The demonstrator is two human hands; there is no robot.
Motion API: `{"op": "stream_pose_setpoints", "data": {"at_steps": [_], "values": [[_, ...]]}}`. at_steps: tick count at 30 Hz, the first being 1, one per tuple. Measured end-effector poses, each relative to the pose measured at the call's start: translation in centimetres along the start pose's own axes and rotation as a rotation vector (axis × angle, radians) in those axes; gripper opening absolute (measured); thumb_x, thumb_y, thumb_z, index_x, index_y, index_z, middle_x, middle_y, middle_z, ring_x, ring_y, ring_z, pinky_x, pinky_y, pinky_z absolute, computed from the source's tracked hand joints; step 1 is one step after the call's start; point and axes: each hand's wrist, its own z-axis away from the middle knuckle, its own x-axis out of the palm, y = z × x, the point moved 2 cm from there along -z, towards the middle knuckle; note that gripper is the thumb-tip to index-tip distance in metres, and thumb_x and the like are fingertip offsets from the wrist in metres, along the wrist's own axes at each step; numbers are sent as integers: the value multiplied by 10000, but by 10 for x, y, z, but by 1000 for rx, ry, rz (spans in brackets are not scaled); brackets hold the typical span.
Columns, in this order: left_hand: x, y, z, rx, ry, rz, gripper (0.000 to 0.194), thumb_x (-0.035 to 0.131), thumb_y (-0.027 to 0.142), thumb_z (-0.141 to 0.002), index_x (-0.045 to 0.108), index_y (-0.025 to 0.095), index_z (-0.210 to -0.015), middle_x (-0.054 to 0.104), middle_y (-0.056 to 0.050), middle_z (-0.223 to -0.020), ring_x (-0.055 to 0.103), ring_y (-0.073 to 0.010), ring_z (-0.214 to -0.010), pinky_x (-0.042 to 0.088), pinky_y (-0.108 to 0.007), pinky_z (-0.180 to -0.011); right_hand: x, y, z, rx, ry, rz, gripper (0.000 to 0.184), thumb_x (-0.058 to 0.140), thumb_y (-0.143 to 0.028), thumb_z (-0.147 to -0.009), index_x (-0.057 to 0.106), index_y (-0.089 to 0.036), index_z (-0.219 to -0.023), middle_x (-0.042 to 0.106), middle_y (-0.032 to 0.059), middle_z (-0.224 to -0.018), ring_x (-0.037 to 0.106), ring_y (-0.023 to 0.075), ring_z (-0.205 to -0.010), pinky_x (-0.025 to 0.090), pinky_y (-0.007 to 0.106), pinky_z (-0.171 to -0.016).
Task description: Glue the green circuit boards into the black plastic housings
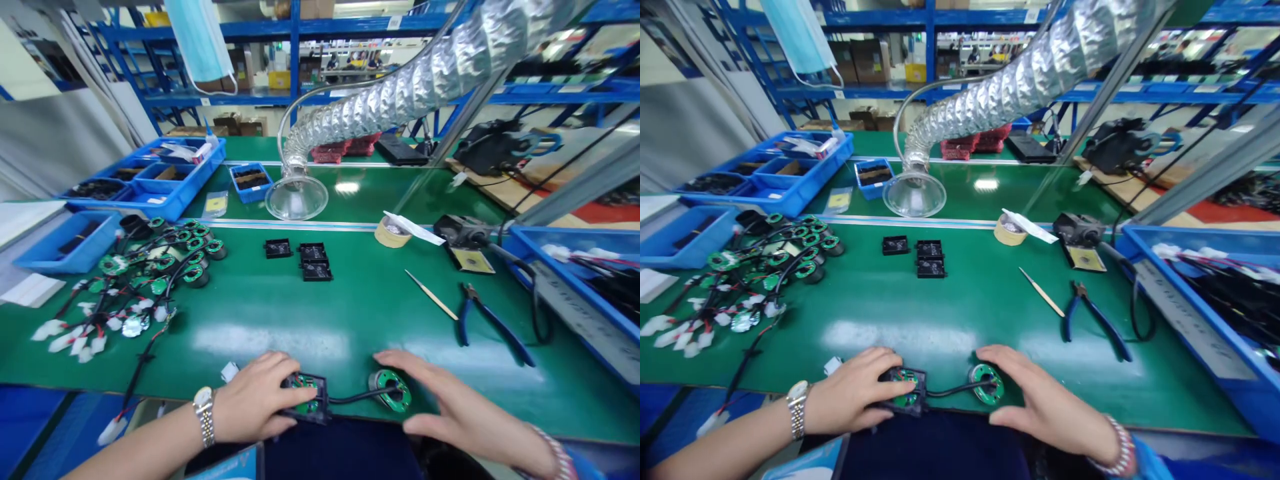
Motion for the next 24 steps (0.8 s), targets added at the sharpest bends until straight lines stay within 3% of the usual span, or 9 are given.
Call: {"op": "stream_pose_setpoints", "data": {"at_steps": [2, 5, 8, 10, 12, 14, 16, 20, 24], "values": [[-8, 0, -3, 14, 22, 57, 565, 609, 448, -748, 410, 279, -1249, 515, -102, -1137, 509, -243, -968, 455, -369, -815, -13, 11, -26, -38, 14, 29, 436, 472, -394, -845, 437, -246, -1253, 514, 92, -1249, 507, 220, -1128, 473, 357, -909], [-32, -16, -8, -56, 146, 69, 526, 547, 502, -777, 440, 253, -1228, 519, -91, -1179, 491, -234, -1042, 420, -360, -889, -17, 31, -92, -94, 123, 143, 370, 375, -326, -885, 482, -217, -1222, 489, 89, -1273, 480, 221, -1151, 439, 396, -941], [-63, -58, 2, -328, 314, -95, 379, 434, 409, -861, 502, 196, -1167, 549, -101, -1153, 488, -233, -1059, 392, -384, -923, -5, 42, -153, -141, 204, 309, 334, 362, -231, -866, 559, -175, -1130, 563, 111, -1159, 553, 227, -1026, 482, 406, -865], [-84, -93, 24, -556, 402, -207, 335, 395, 354, -873, 550, 162, -1100, 584, -111, -1093, 510, -239, -1023, 398, -388, -912, 4, 39, -170, -180, 178, 352, 315, 348, -180, -855, 611, -159, -1028, 616, 115, -1021, 588, 213, -907, 507, 380, -794], [-101, -125, 54, -780, 433, -269, 318, 386, 331, -862, 586, 152, -1033, 606, -115, -1052, 523, -251, -1001, 403, -381, -895, 11, 27, -167, -253, 100, 307, 319, 329, -153, -856, 631, -150, -962, 630, 109, -937, 593, 193, -850, 507, 344, -766], [-112, -152, 85, -988, 390, -247, 316, 357, 303, -853, 610, 158, -973, 625, -110, -1016, 539, -259, -977, 409, -369, -867, 14, 10, -150, -307, 5, 233, 327, 316, -141, -860, 632, -153, -941, 630, 100, -908, 592, 177, -821, 500, 314, -753], [-116, -170, 109, -1096, 327, -183, 305, 360, 296, -835, 628, 171, -911, 647, -94, -969, 565, -254, -929, 424, -341, -818, 15, -9, -132, -310, -103, 191, 335, 308, -127, -856, 637, -164, -903, 629, 89, -860, 594, 162, -761, 497, 285, -697], [-110, -187, 124, -1082, 247, -70, 221, 449, 309, -766, 641, 203, -793, 674, -27, -843, 602, -204, -793, 441, -259, -710, 7, -34, -117, -318, -266, 184, 292, 368, -148, -834, 627, -192, -960, 627, 76, -884, 607, 158, -725, 485, 258, -626], [-115, -186, 124, -1061, 303, -44, 305, 371, 366, -801, 604, 175, -753, 640, -33, -758, 577, -190, -710, 433, -264, -648, -9, -50, -141, -391, -242, 190, 292, 399, -203, -849, 584, -226, -1074, 602, 70, -1035, 611, 167, -827, 491, 277, -697]]}}
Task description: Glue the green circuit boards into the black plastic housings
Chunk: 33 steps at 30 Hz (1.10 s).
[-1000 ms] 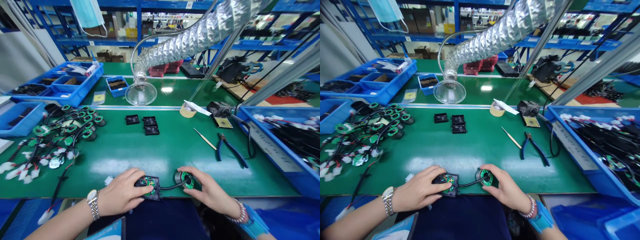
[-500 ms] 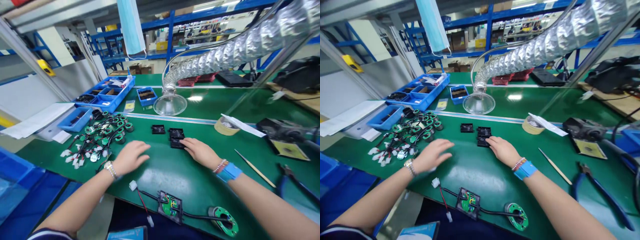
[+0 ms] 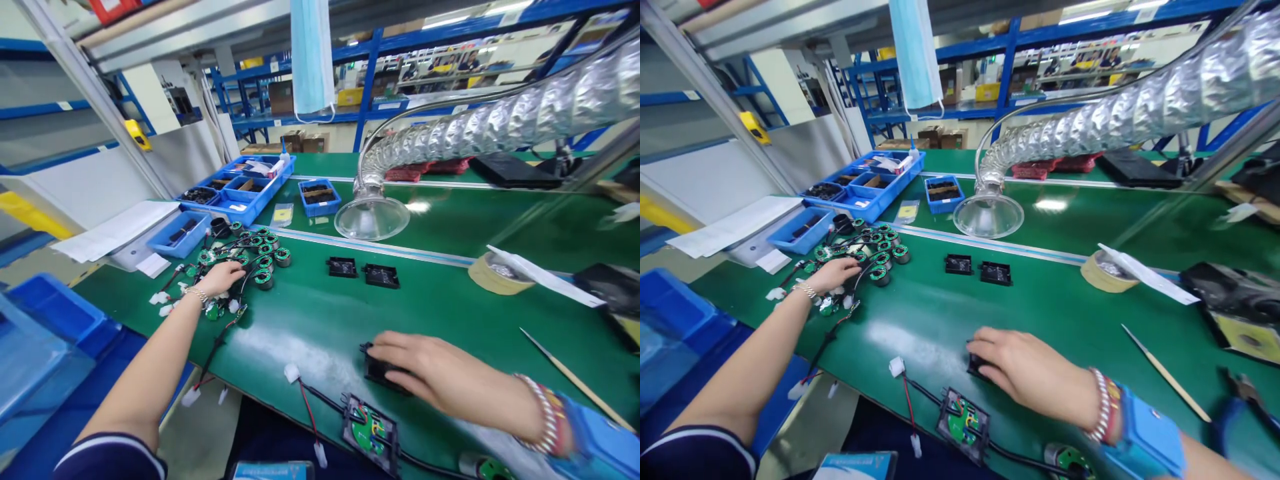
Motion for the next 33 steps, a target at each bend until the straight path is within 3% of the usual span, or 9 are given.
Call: {"op": "stream_pose_setpoints", "data": {"at_steps": [3, 6, 11, 15, 19, 22, 25, 29, 33], "values": [[-20, 9, 6, 81, 144, 37, 347, 318, 412, -830, 567, 170, -817, 613, -46, -870, 548, -191, -830, 419, -274, -739, -11, 6, -43, -24, 40, 41, 316, 450, -199, -828, 556, -222, -1126, 551, 77, -1157, 587, 188, -946, 479, 316, -799], [-37, 27, 11, 192, 246, 35, 341, 302, 419, -846, 541, 176, -830, 593, -34, -793, 539, -182, -755, 408, -279, -696, -8, 15, -108, 8, 102, 56, 487, 555, -150, -747, 481, -200, -1226, 431, 105, -1307, 520, 235, -1081, 431, 364, -902], [-47, 59, 9, 288, 208, -85, 366, 273, 412, -868, 557, 185, -831, 601, -37, -790, 553, -182, -725, 406, -276, -645, 13, 22, -218, 146, 267, -36, 617, 618, -174, -719, 389, -140, -1291, 411, 140, -1310, 469, 222, -1144, 383, 337, -954], [-54, 73, 11, 301, 170, -208, 361, 349, 463, -838, 584, 194, -887, 624, -51, -914, 576, -211, -822, 434, -292, -690, 22, 22, -250, 203, 301, -40, 425, 612, -206, -738, 518, -139, -1147, 564, 111, -1100, 559, 196, -985, 437, 310, -849], [-65, 87, 28, 415, 111, -236, 491, 573, 511, -695, 538, 176, -1052, 600, -77, -1044, 561, -253, -942, 451, -326, -787, -2, 32, -203, 268, 342, -12, 342, 578, -261, -771, 551, -123, -1083, 577, 114, -1020, 557, 203, -932, 437, 317, -816], [-63, 106, 44, 535, 130, -248, 410, 523, 291, -751, 477, 178, -1142, 569, -82, -1076, 555, -232, -941, 449, -324, -790, -32, 37, -118, 280, 374, 61, 348, 551, -269, -787, 543, -151, -1114, 555, 104, -1033, 543, 200, -920, 429, 329, -823], [-35, 135, 56, 619, 162, -270, 376, 377, 102, -783, 483, 174, -1136, 590, -81, -911, 563, -206, -797, 445, -336, -730, -46, 31, -20, 301, 477, 275, 319, 464, -295, -831, 553, -187, -1118, 542, 95, -996, 560, 184, -808, 469, 327, -719], [34, 179, 56, 732, 48, -121, 265, 365, 71, -799, 565, 174, -939, 599, -72, -831, 552, -204, -795, 436, -345, -750, -10, 26, 75, 458, 451, 363, 306, 398, -304, -850, 600, -180, -1042, 544, 102, -950, 580, 166, -697, 494, 308, -619], [78, 203, 50, 705, -41, 70, 244, 351, 118, -845, 559, 201, -943, 603, -46, -902, 551, -180, -842, 443, -305, -748, 36, 29, 112, 594, 410, 357, 304, 383, -275, -849, 608, -166, -1022, 560, 115, -965, 600, 166, -679, 513, 305, -594]]}}
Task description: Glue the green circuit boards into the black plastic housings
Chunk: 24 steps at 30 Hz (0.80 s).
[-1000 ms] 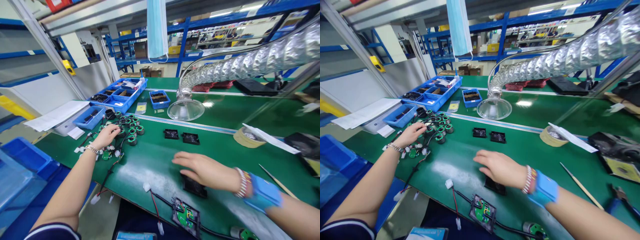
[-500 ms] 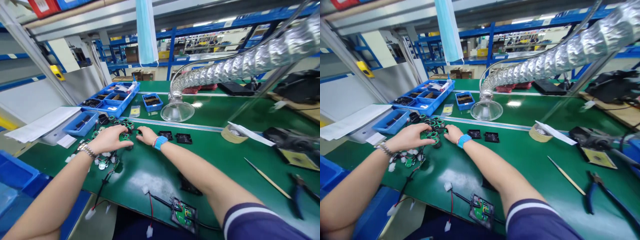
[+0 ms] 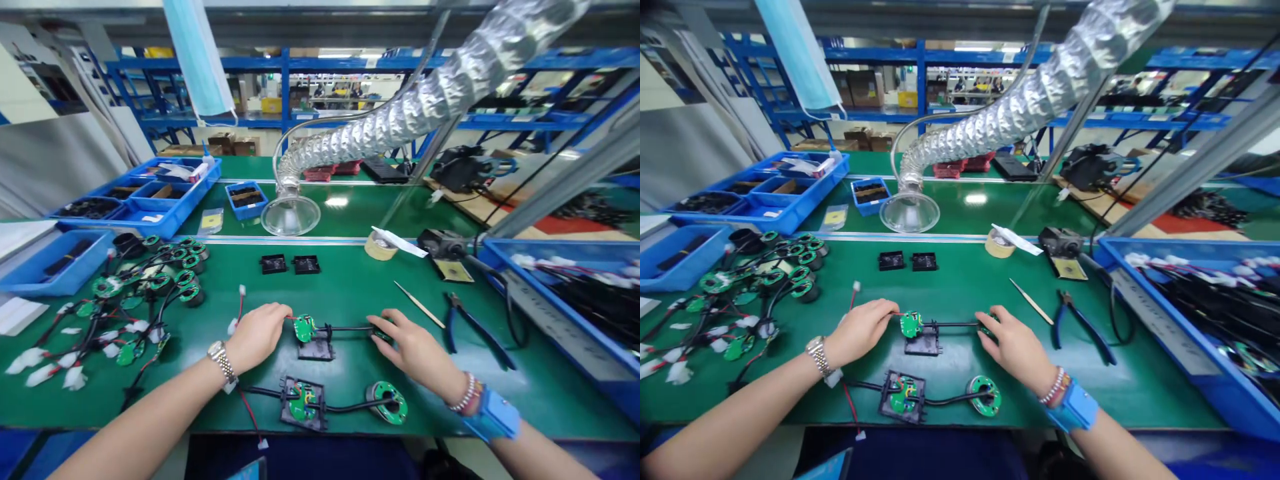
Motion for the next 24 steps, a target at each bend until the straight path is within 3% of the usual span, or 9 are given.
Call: {"op": "stream_pose_setpoints", "data": {"at_steps": [4, 8, 10, 13, 16, 19, 22, 24], "values": [[5, 6, -2, 105, -26, -114, 227, 357, 209, -892, 563, 236, -986, 586, -33, -868, 538, -167, -783, 429, -262, -627, 7, 6, 8, 60, -22, -10, 291, 410, -270, -846, 593, -167, -1048, 556, 112, -1006, 607, 166, -705, 517, 308, -616], [8, 11, 2, 216, -62, -341, 237, 368, 143, -877, 589, 227, -899, 551, -44, -760, 495, -176, -737, 366, -239, -530, 2, 14, 1, 56, -81, -33, 271, 441, -246, -834, 585, -187, -1055, 562, 89, -1001, 598, 151, -702, 513, 301, -627], [10, 14, 1, 245, -54, -272, 221, 373, 160, -882, 586, 211, -859, 563, -56, -817, 489, -182, -796, 367, -239, -549, -2, 15, -2, 49, -83, -37, 274, 464, -235, -822, 581, -181, -1064, 564, 100, -1018, 597, 171, -764, 511, 327, -670], [8, 18, -4, 231, -99, 72, 242, 368, 244, -900, 578, 186, -794, 579, -51, -864, 495, -164, -799, 395, -249, -634, -9, 7, -7, -4, -13, -46, 383, 547, -257, -775, 529, -177, -1149, 539, 135, -1134, 539, 247, -982, 472, 425, -793], [4, 20, -12, 104, -211, 497, 330, 376, 347, -891, 567, 164, -693, 572, -29, -759, 499, -135, -715, 398, -247, -679, -12, -12, -16, -137, 52, -202, 439, 561, -297, -781, 480, -175, -1194, 544, 126, -1167, 480, 238, -1085, 426, 429, -872], [8, 17, -15, -153, -346, 807, 389, 420, 454, -839, 560, 149, -642, 553, -16, -663, 447, -108, -573, 347, -217, -530, -6, -26, -30, -181, 95, -337, 205, 461, -244, -855, 573, -167, -1008, 642, 79, -929, 563, 175, -898, 439, 347, -804], [18, 12, -15, -383, -415, 989, 407, 445, 525, -788, 532, 148, -662, 535, 1, -593, 341, -78, -456, 233, -197, -420, 5, -30, -43, -152, 54, -313, 176, 432, -195, -870, 606, -165, -873, 651, 51, -778, 576, 147, -728, 425, 307, -724], [21, 11, -15, -407, -374, 1008, 372, 452, 522, -784, 520, 160, -735, 551, 9, -592, 339, -78, -446, 243, -193, -425, 11, -30, -48, -130, -7, -271, 167, 446, -194, -865, 610, -165, -857, 654, 51, -775, 580, 146, -716, 412, 297, -710]]}}
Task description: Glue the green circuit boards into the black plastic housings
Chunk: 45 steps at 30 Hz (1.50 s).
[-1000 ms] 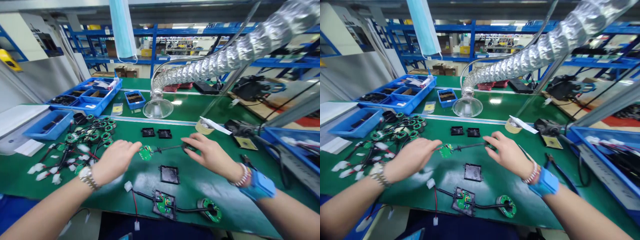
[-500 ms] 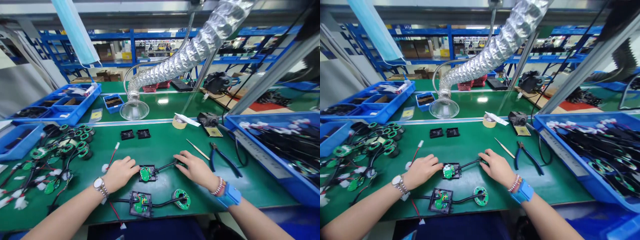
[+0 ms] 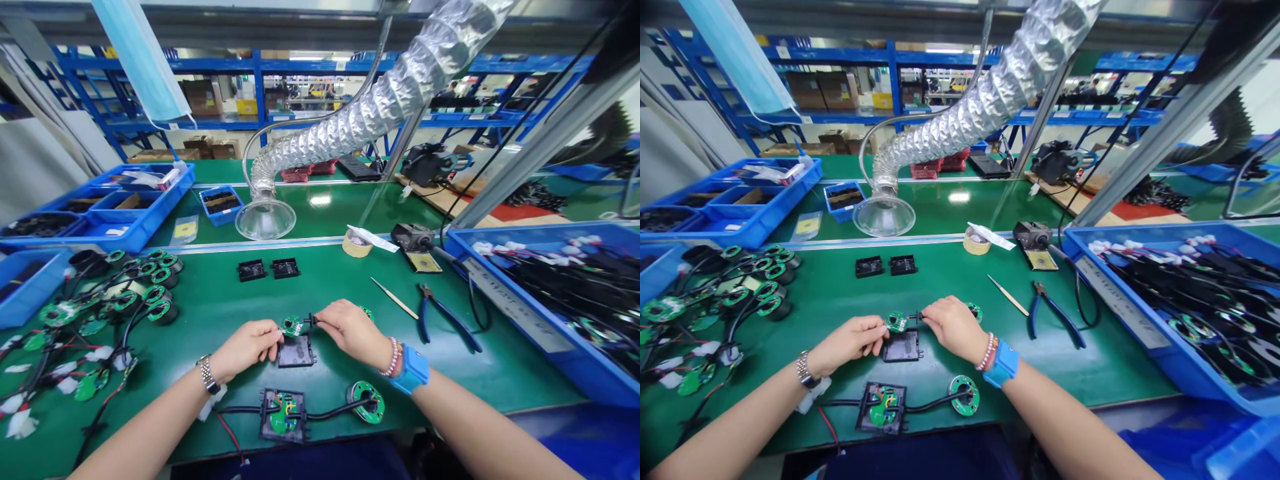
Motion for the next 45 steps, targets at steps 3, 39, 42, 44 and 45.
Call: {"op": "stream_pose_setpoints", "data": {"at_steps": [3, 39, 42, 44, 45], "values": [[1, 2, 0, 62, 45, -80, 336, 453, 487, -798, 523, 164, -738, 556, 17, -598, 373, -82, -473, 295, -196, -470, 3, -1, -3, 59, -45, 33, 168, 448, -199, -866, 613, -163, -859, 659, 54, -794, 590, 152, -743, 406, 296, -720], [5, -10, 10, 71, -205, 381, 327, 528, 424, -777, 605, 106, -771, 586, -24, -634, 371, -37, -399, 247, -157, -350, -42, -14, 22, 471, 632, -931, 335, 447, -440, -849, 637, -165, -883, 645, 61, -709, 599, 158, -578, 524, 321, -571], [4, -8, 11, 73, -191, 343, 305, 509, 396, -787, 598, 105, -761, 584, -15, -629, 368, -30, -382, 246, -157, -349, -41, -42, 31, 228, 602, -485, 267, 463, -343, -857, 662, -180, -930, 658, 90, -872, 618, 194, -768, 519, 334, -669], [4, -8, 11, 84, -189, 320, 297, 495, 381, -795, 595, 103, -762, 584, -11, -630, 368, -26, -376, 245, -156, -351, -43, -50, 33, 83, 578, -327, 234, 462, -258, -858, 660, -184, -958, 657, 80, -891, 613, 186, -793, 516, 314, -670], [4, -8, 11, 90, -190, 309, 293, 489, 375, -800, 595, 103, -766, 584, -8, -631, 366, -24, -372, 245, -155, -352, -44, -52, 32, 41, 569, -289, 233, 457, -223, -858, 652, -187, -981, 659, 72, -888, 613, 178, -788, 516, 305, -666]]}}
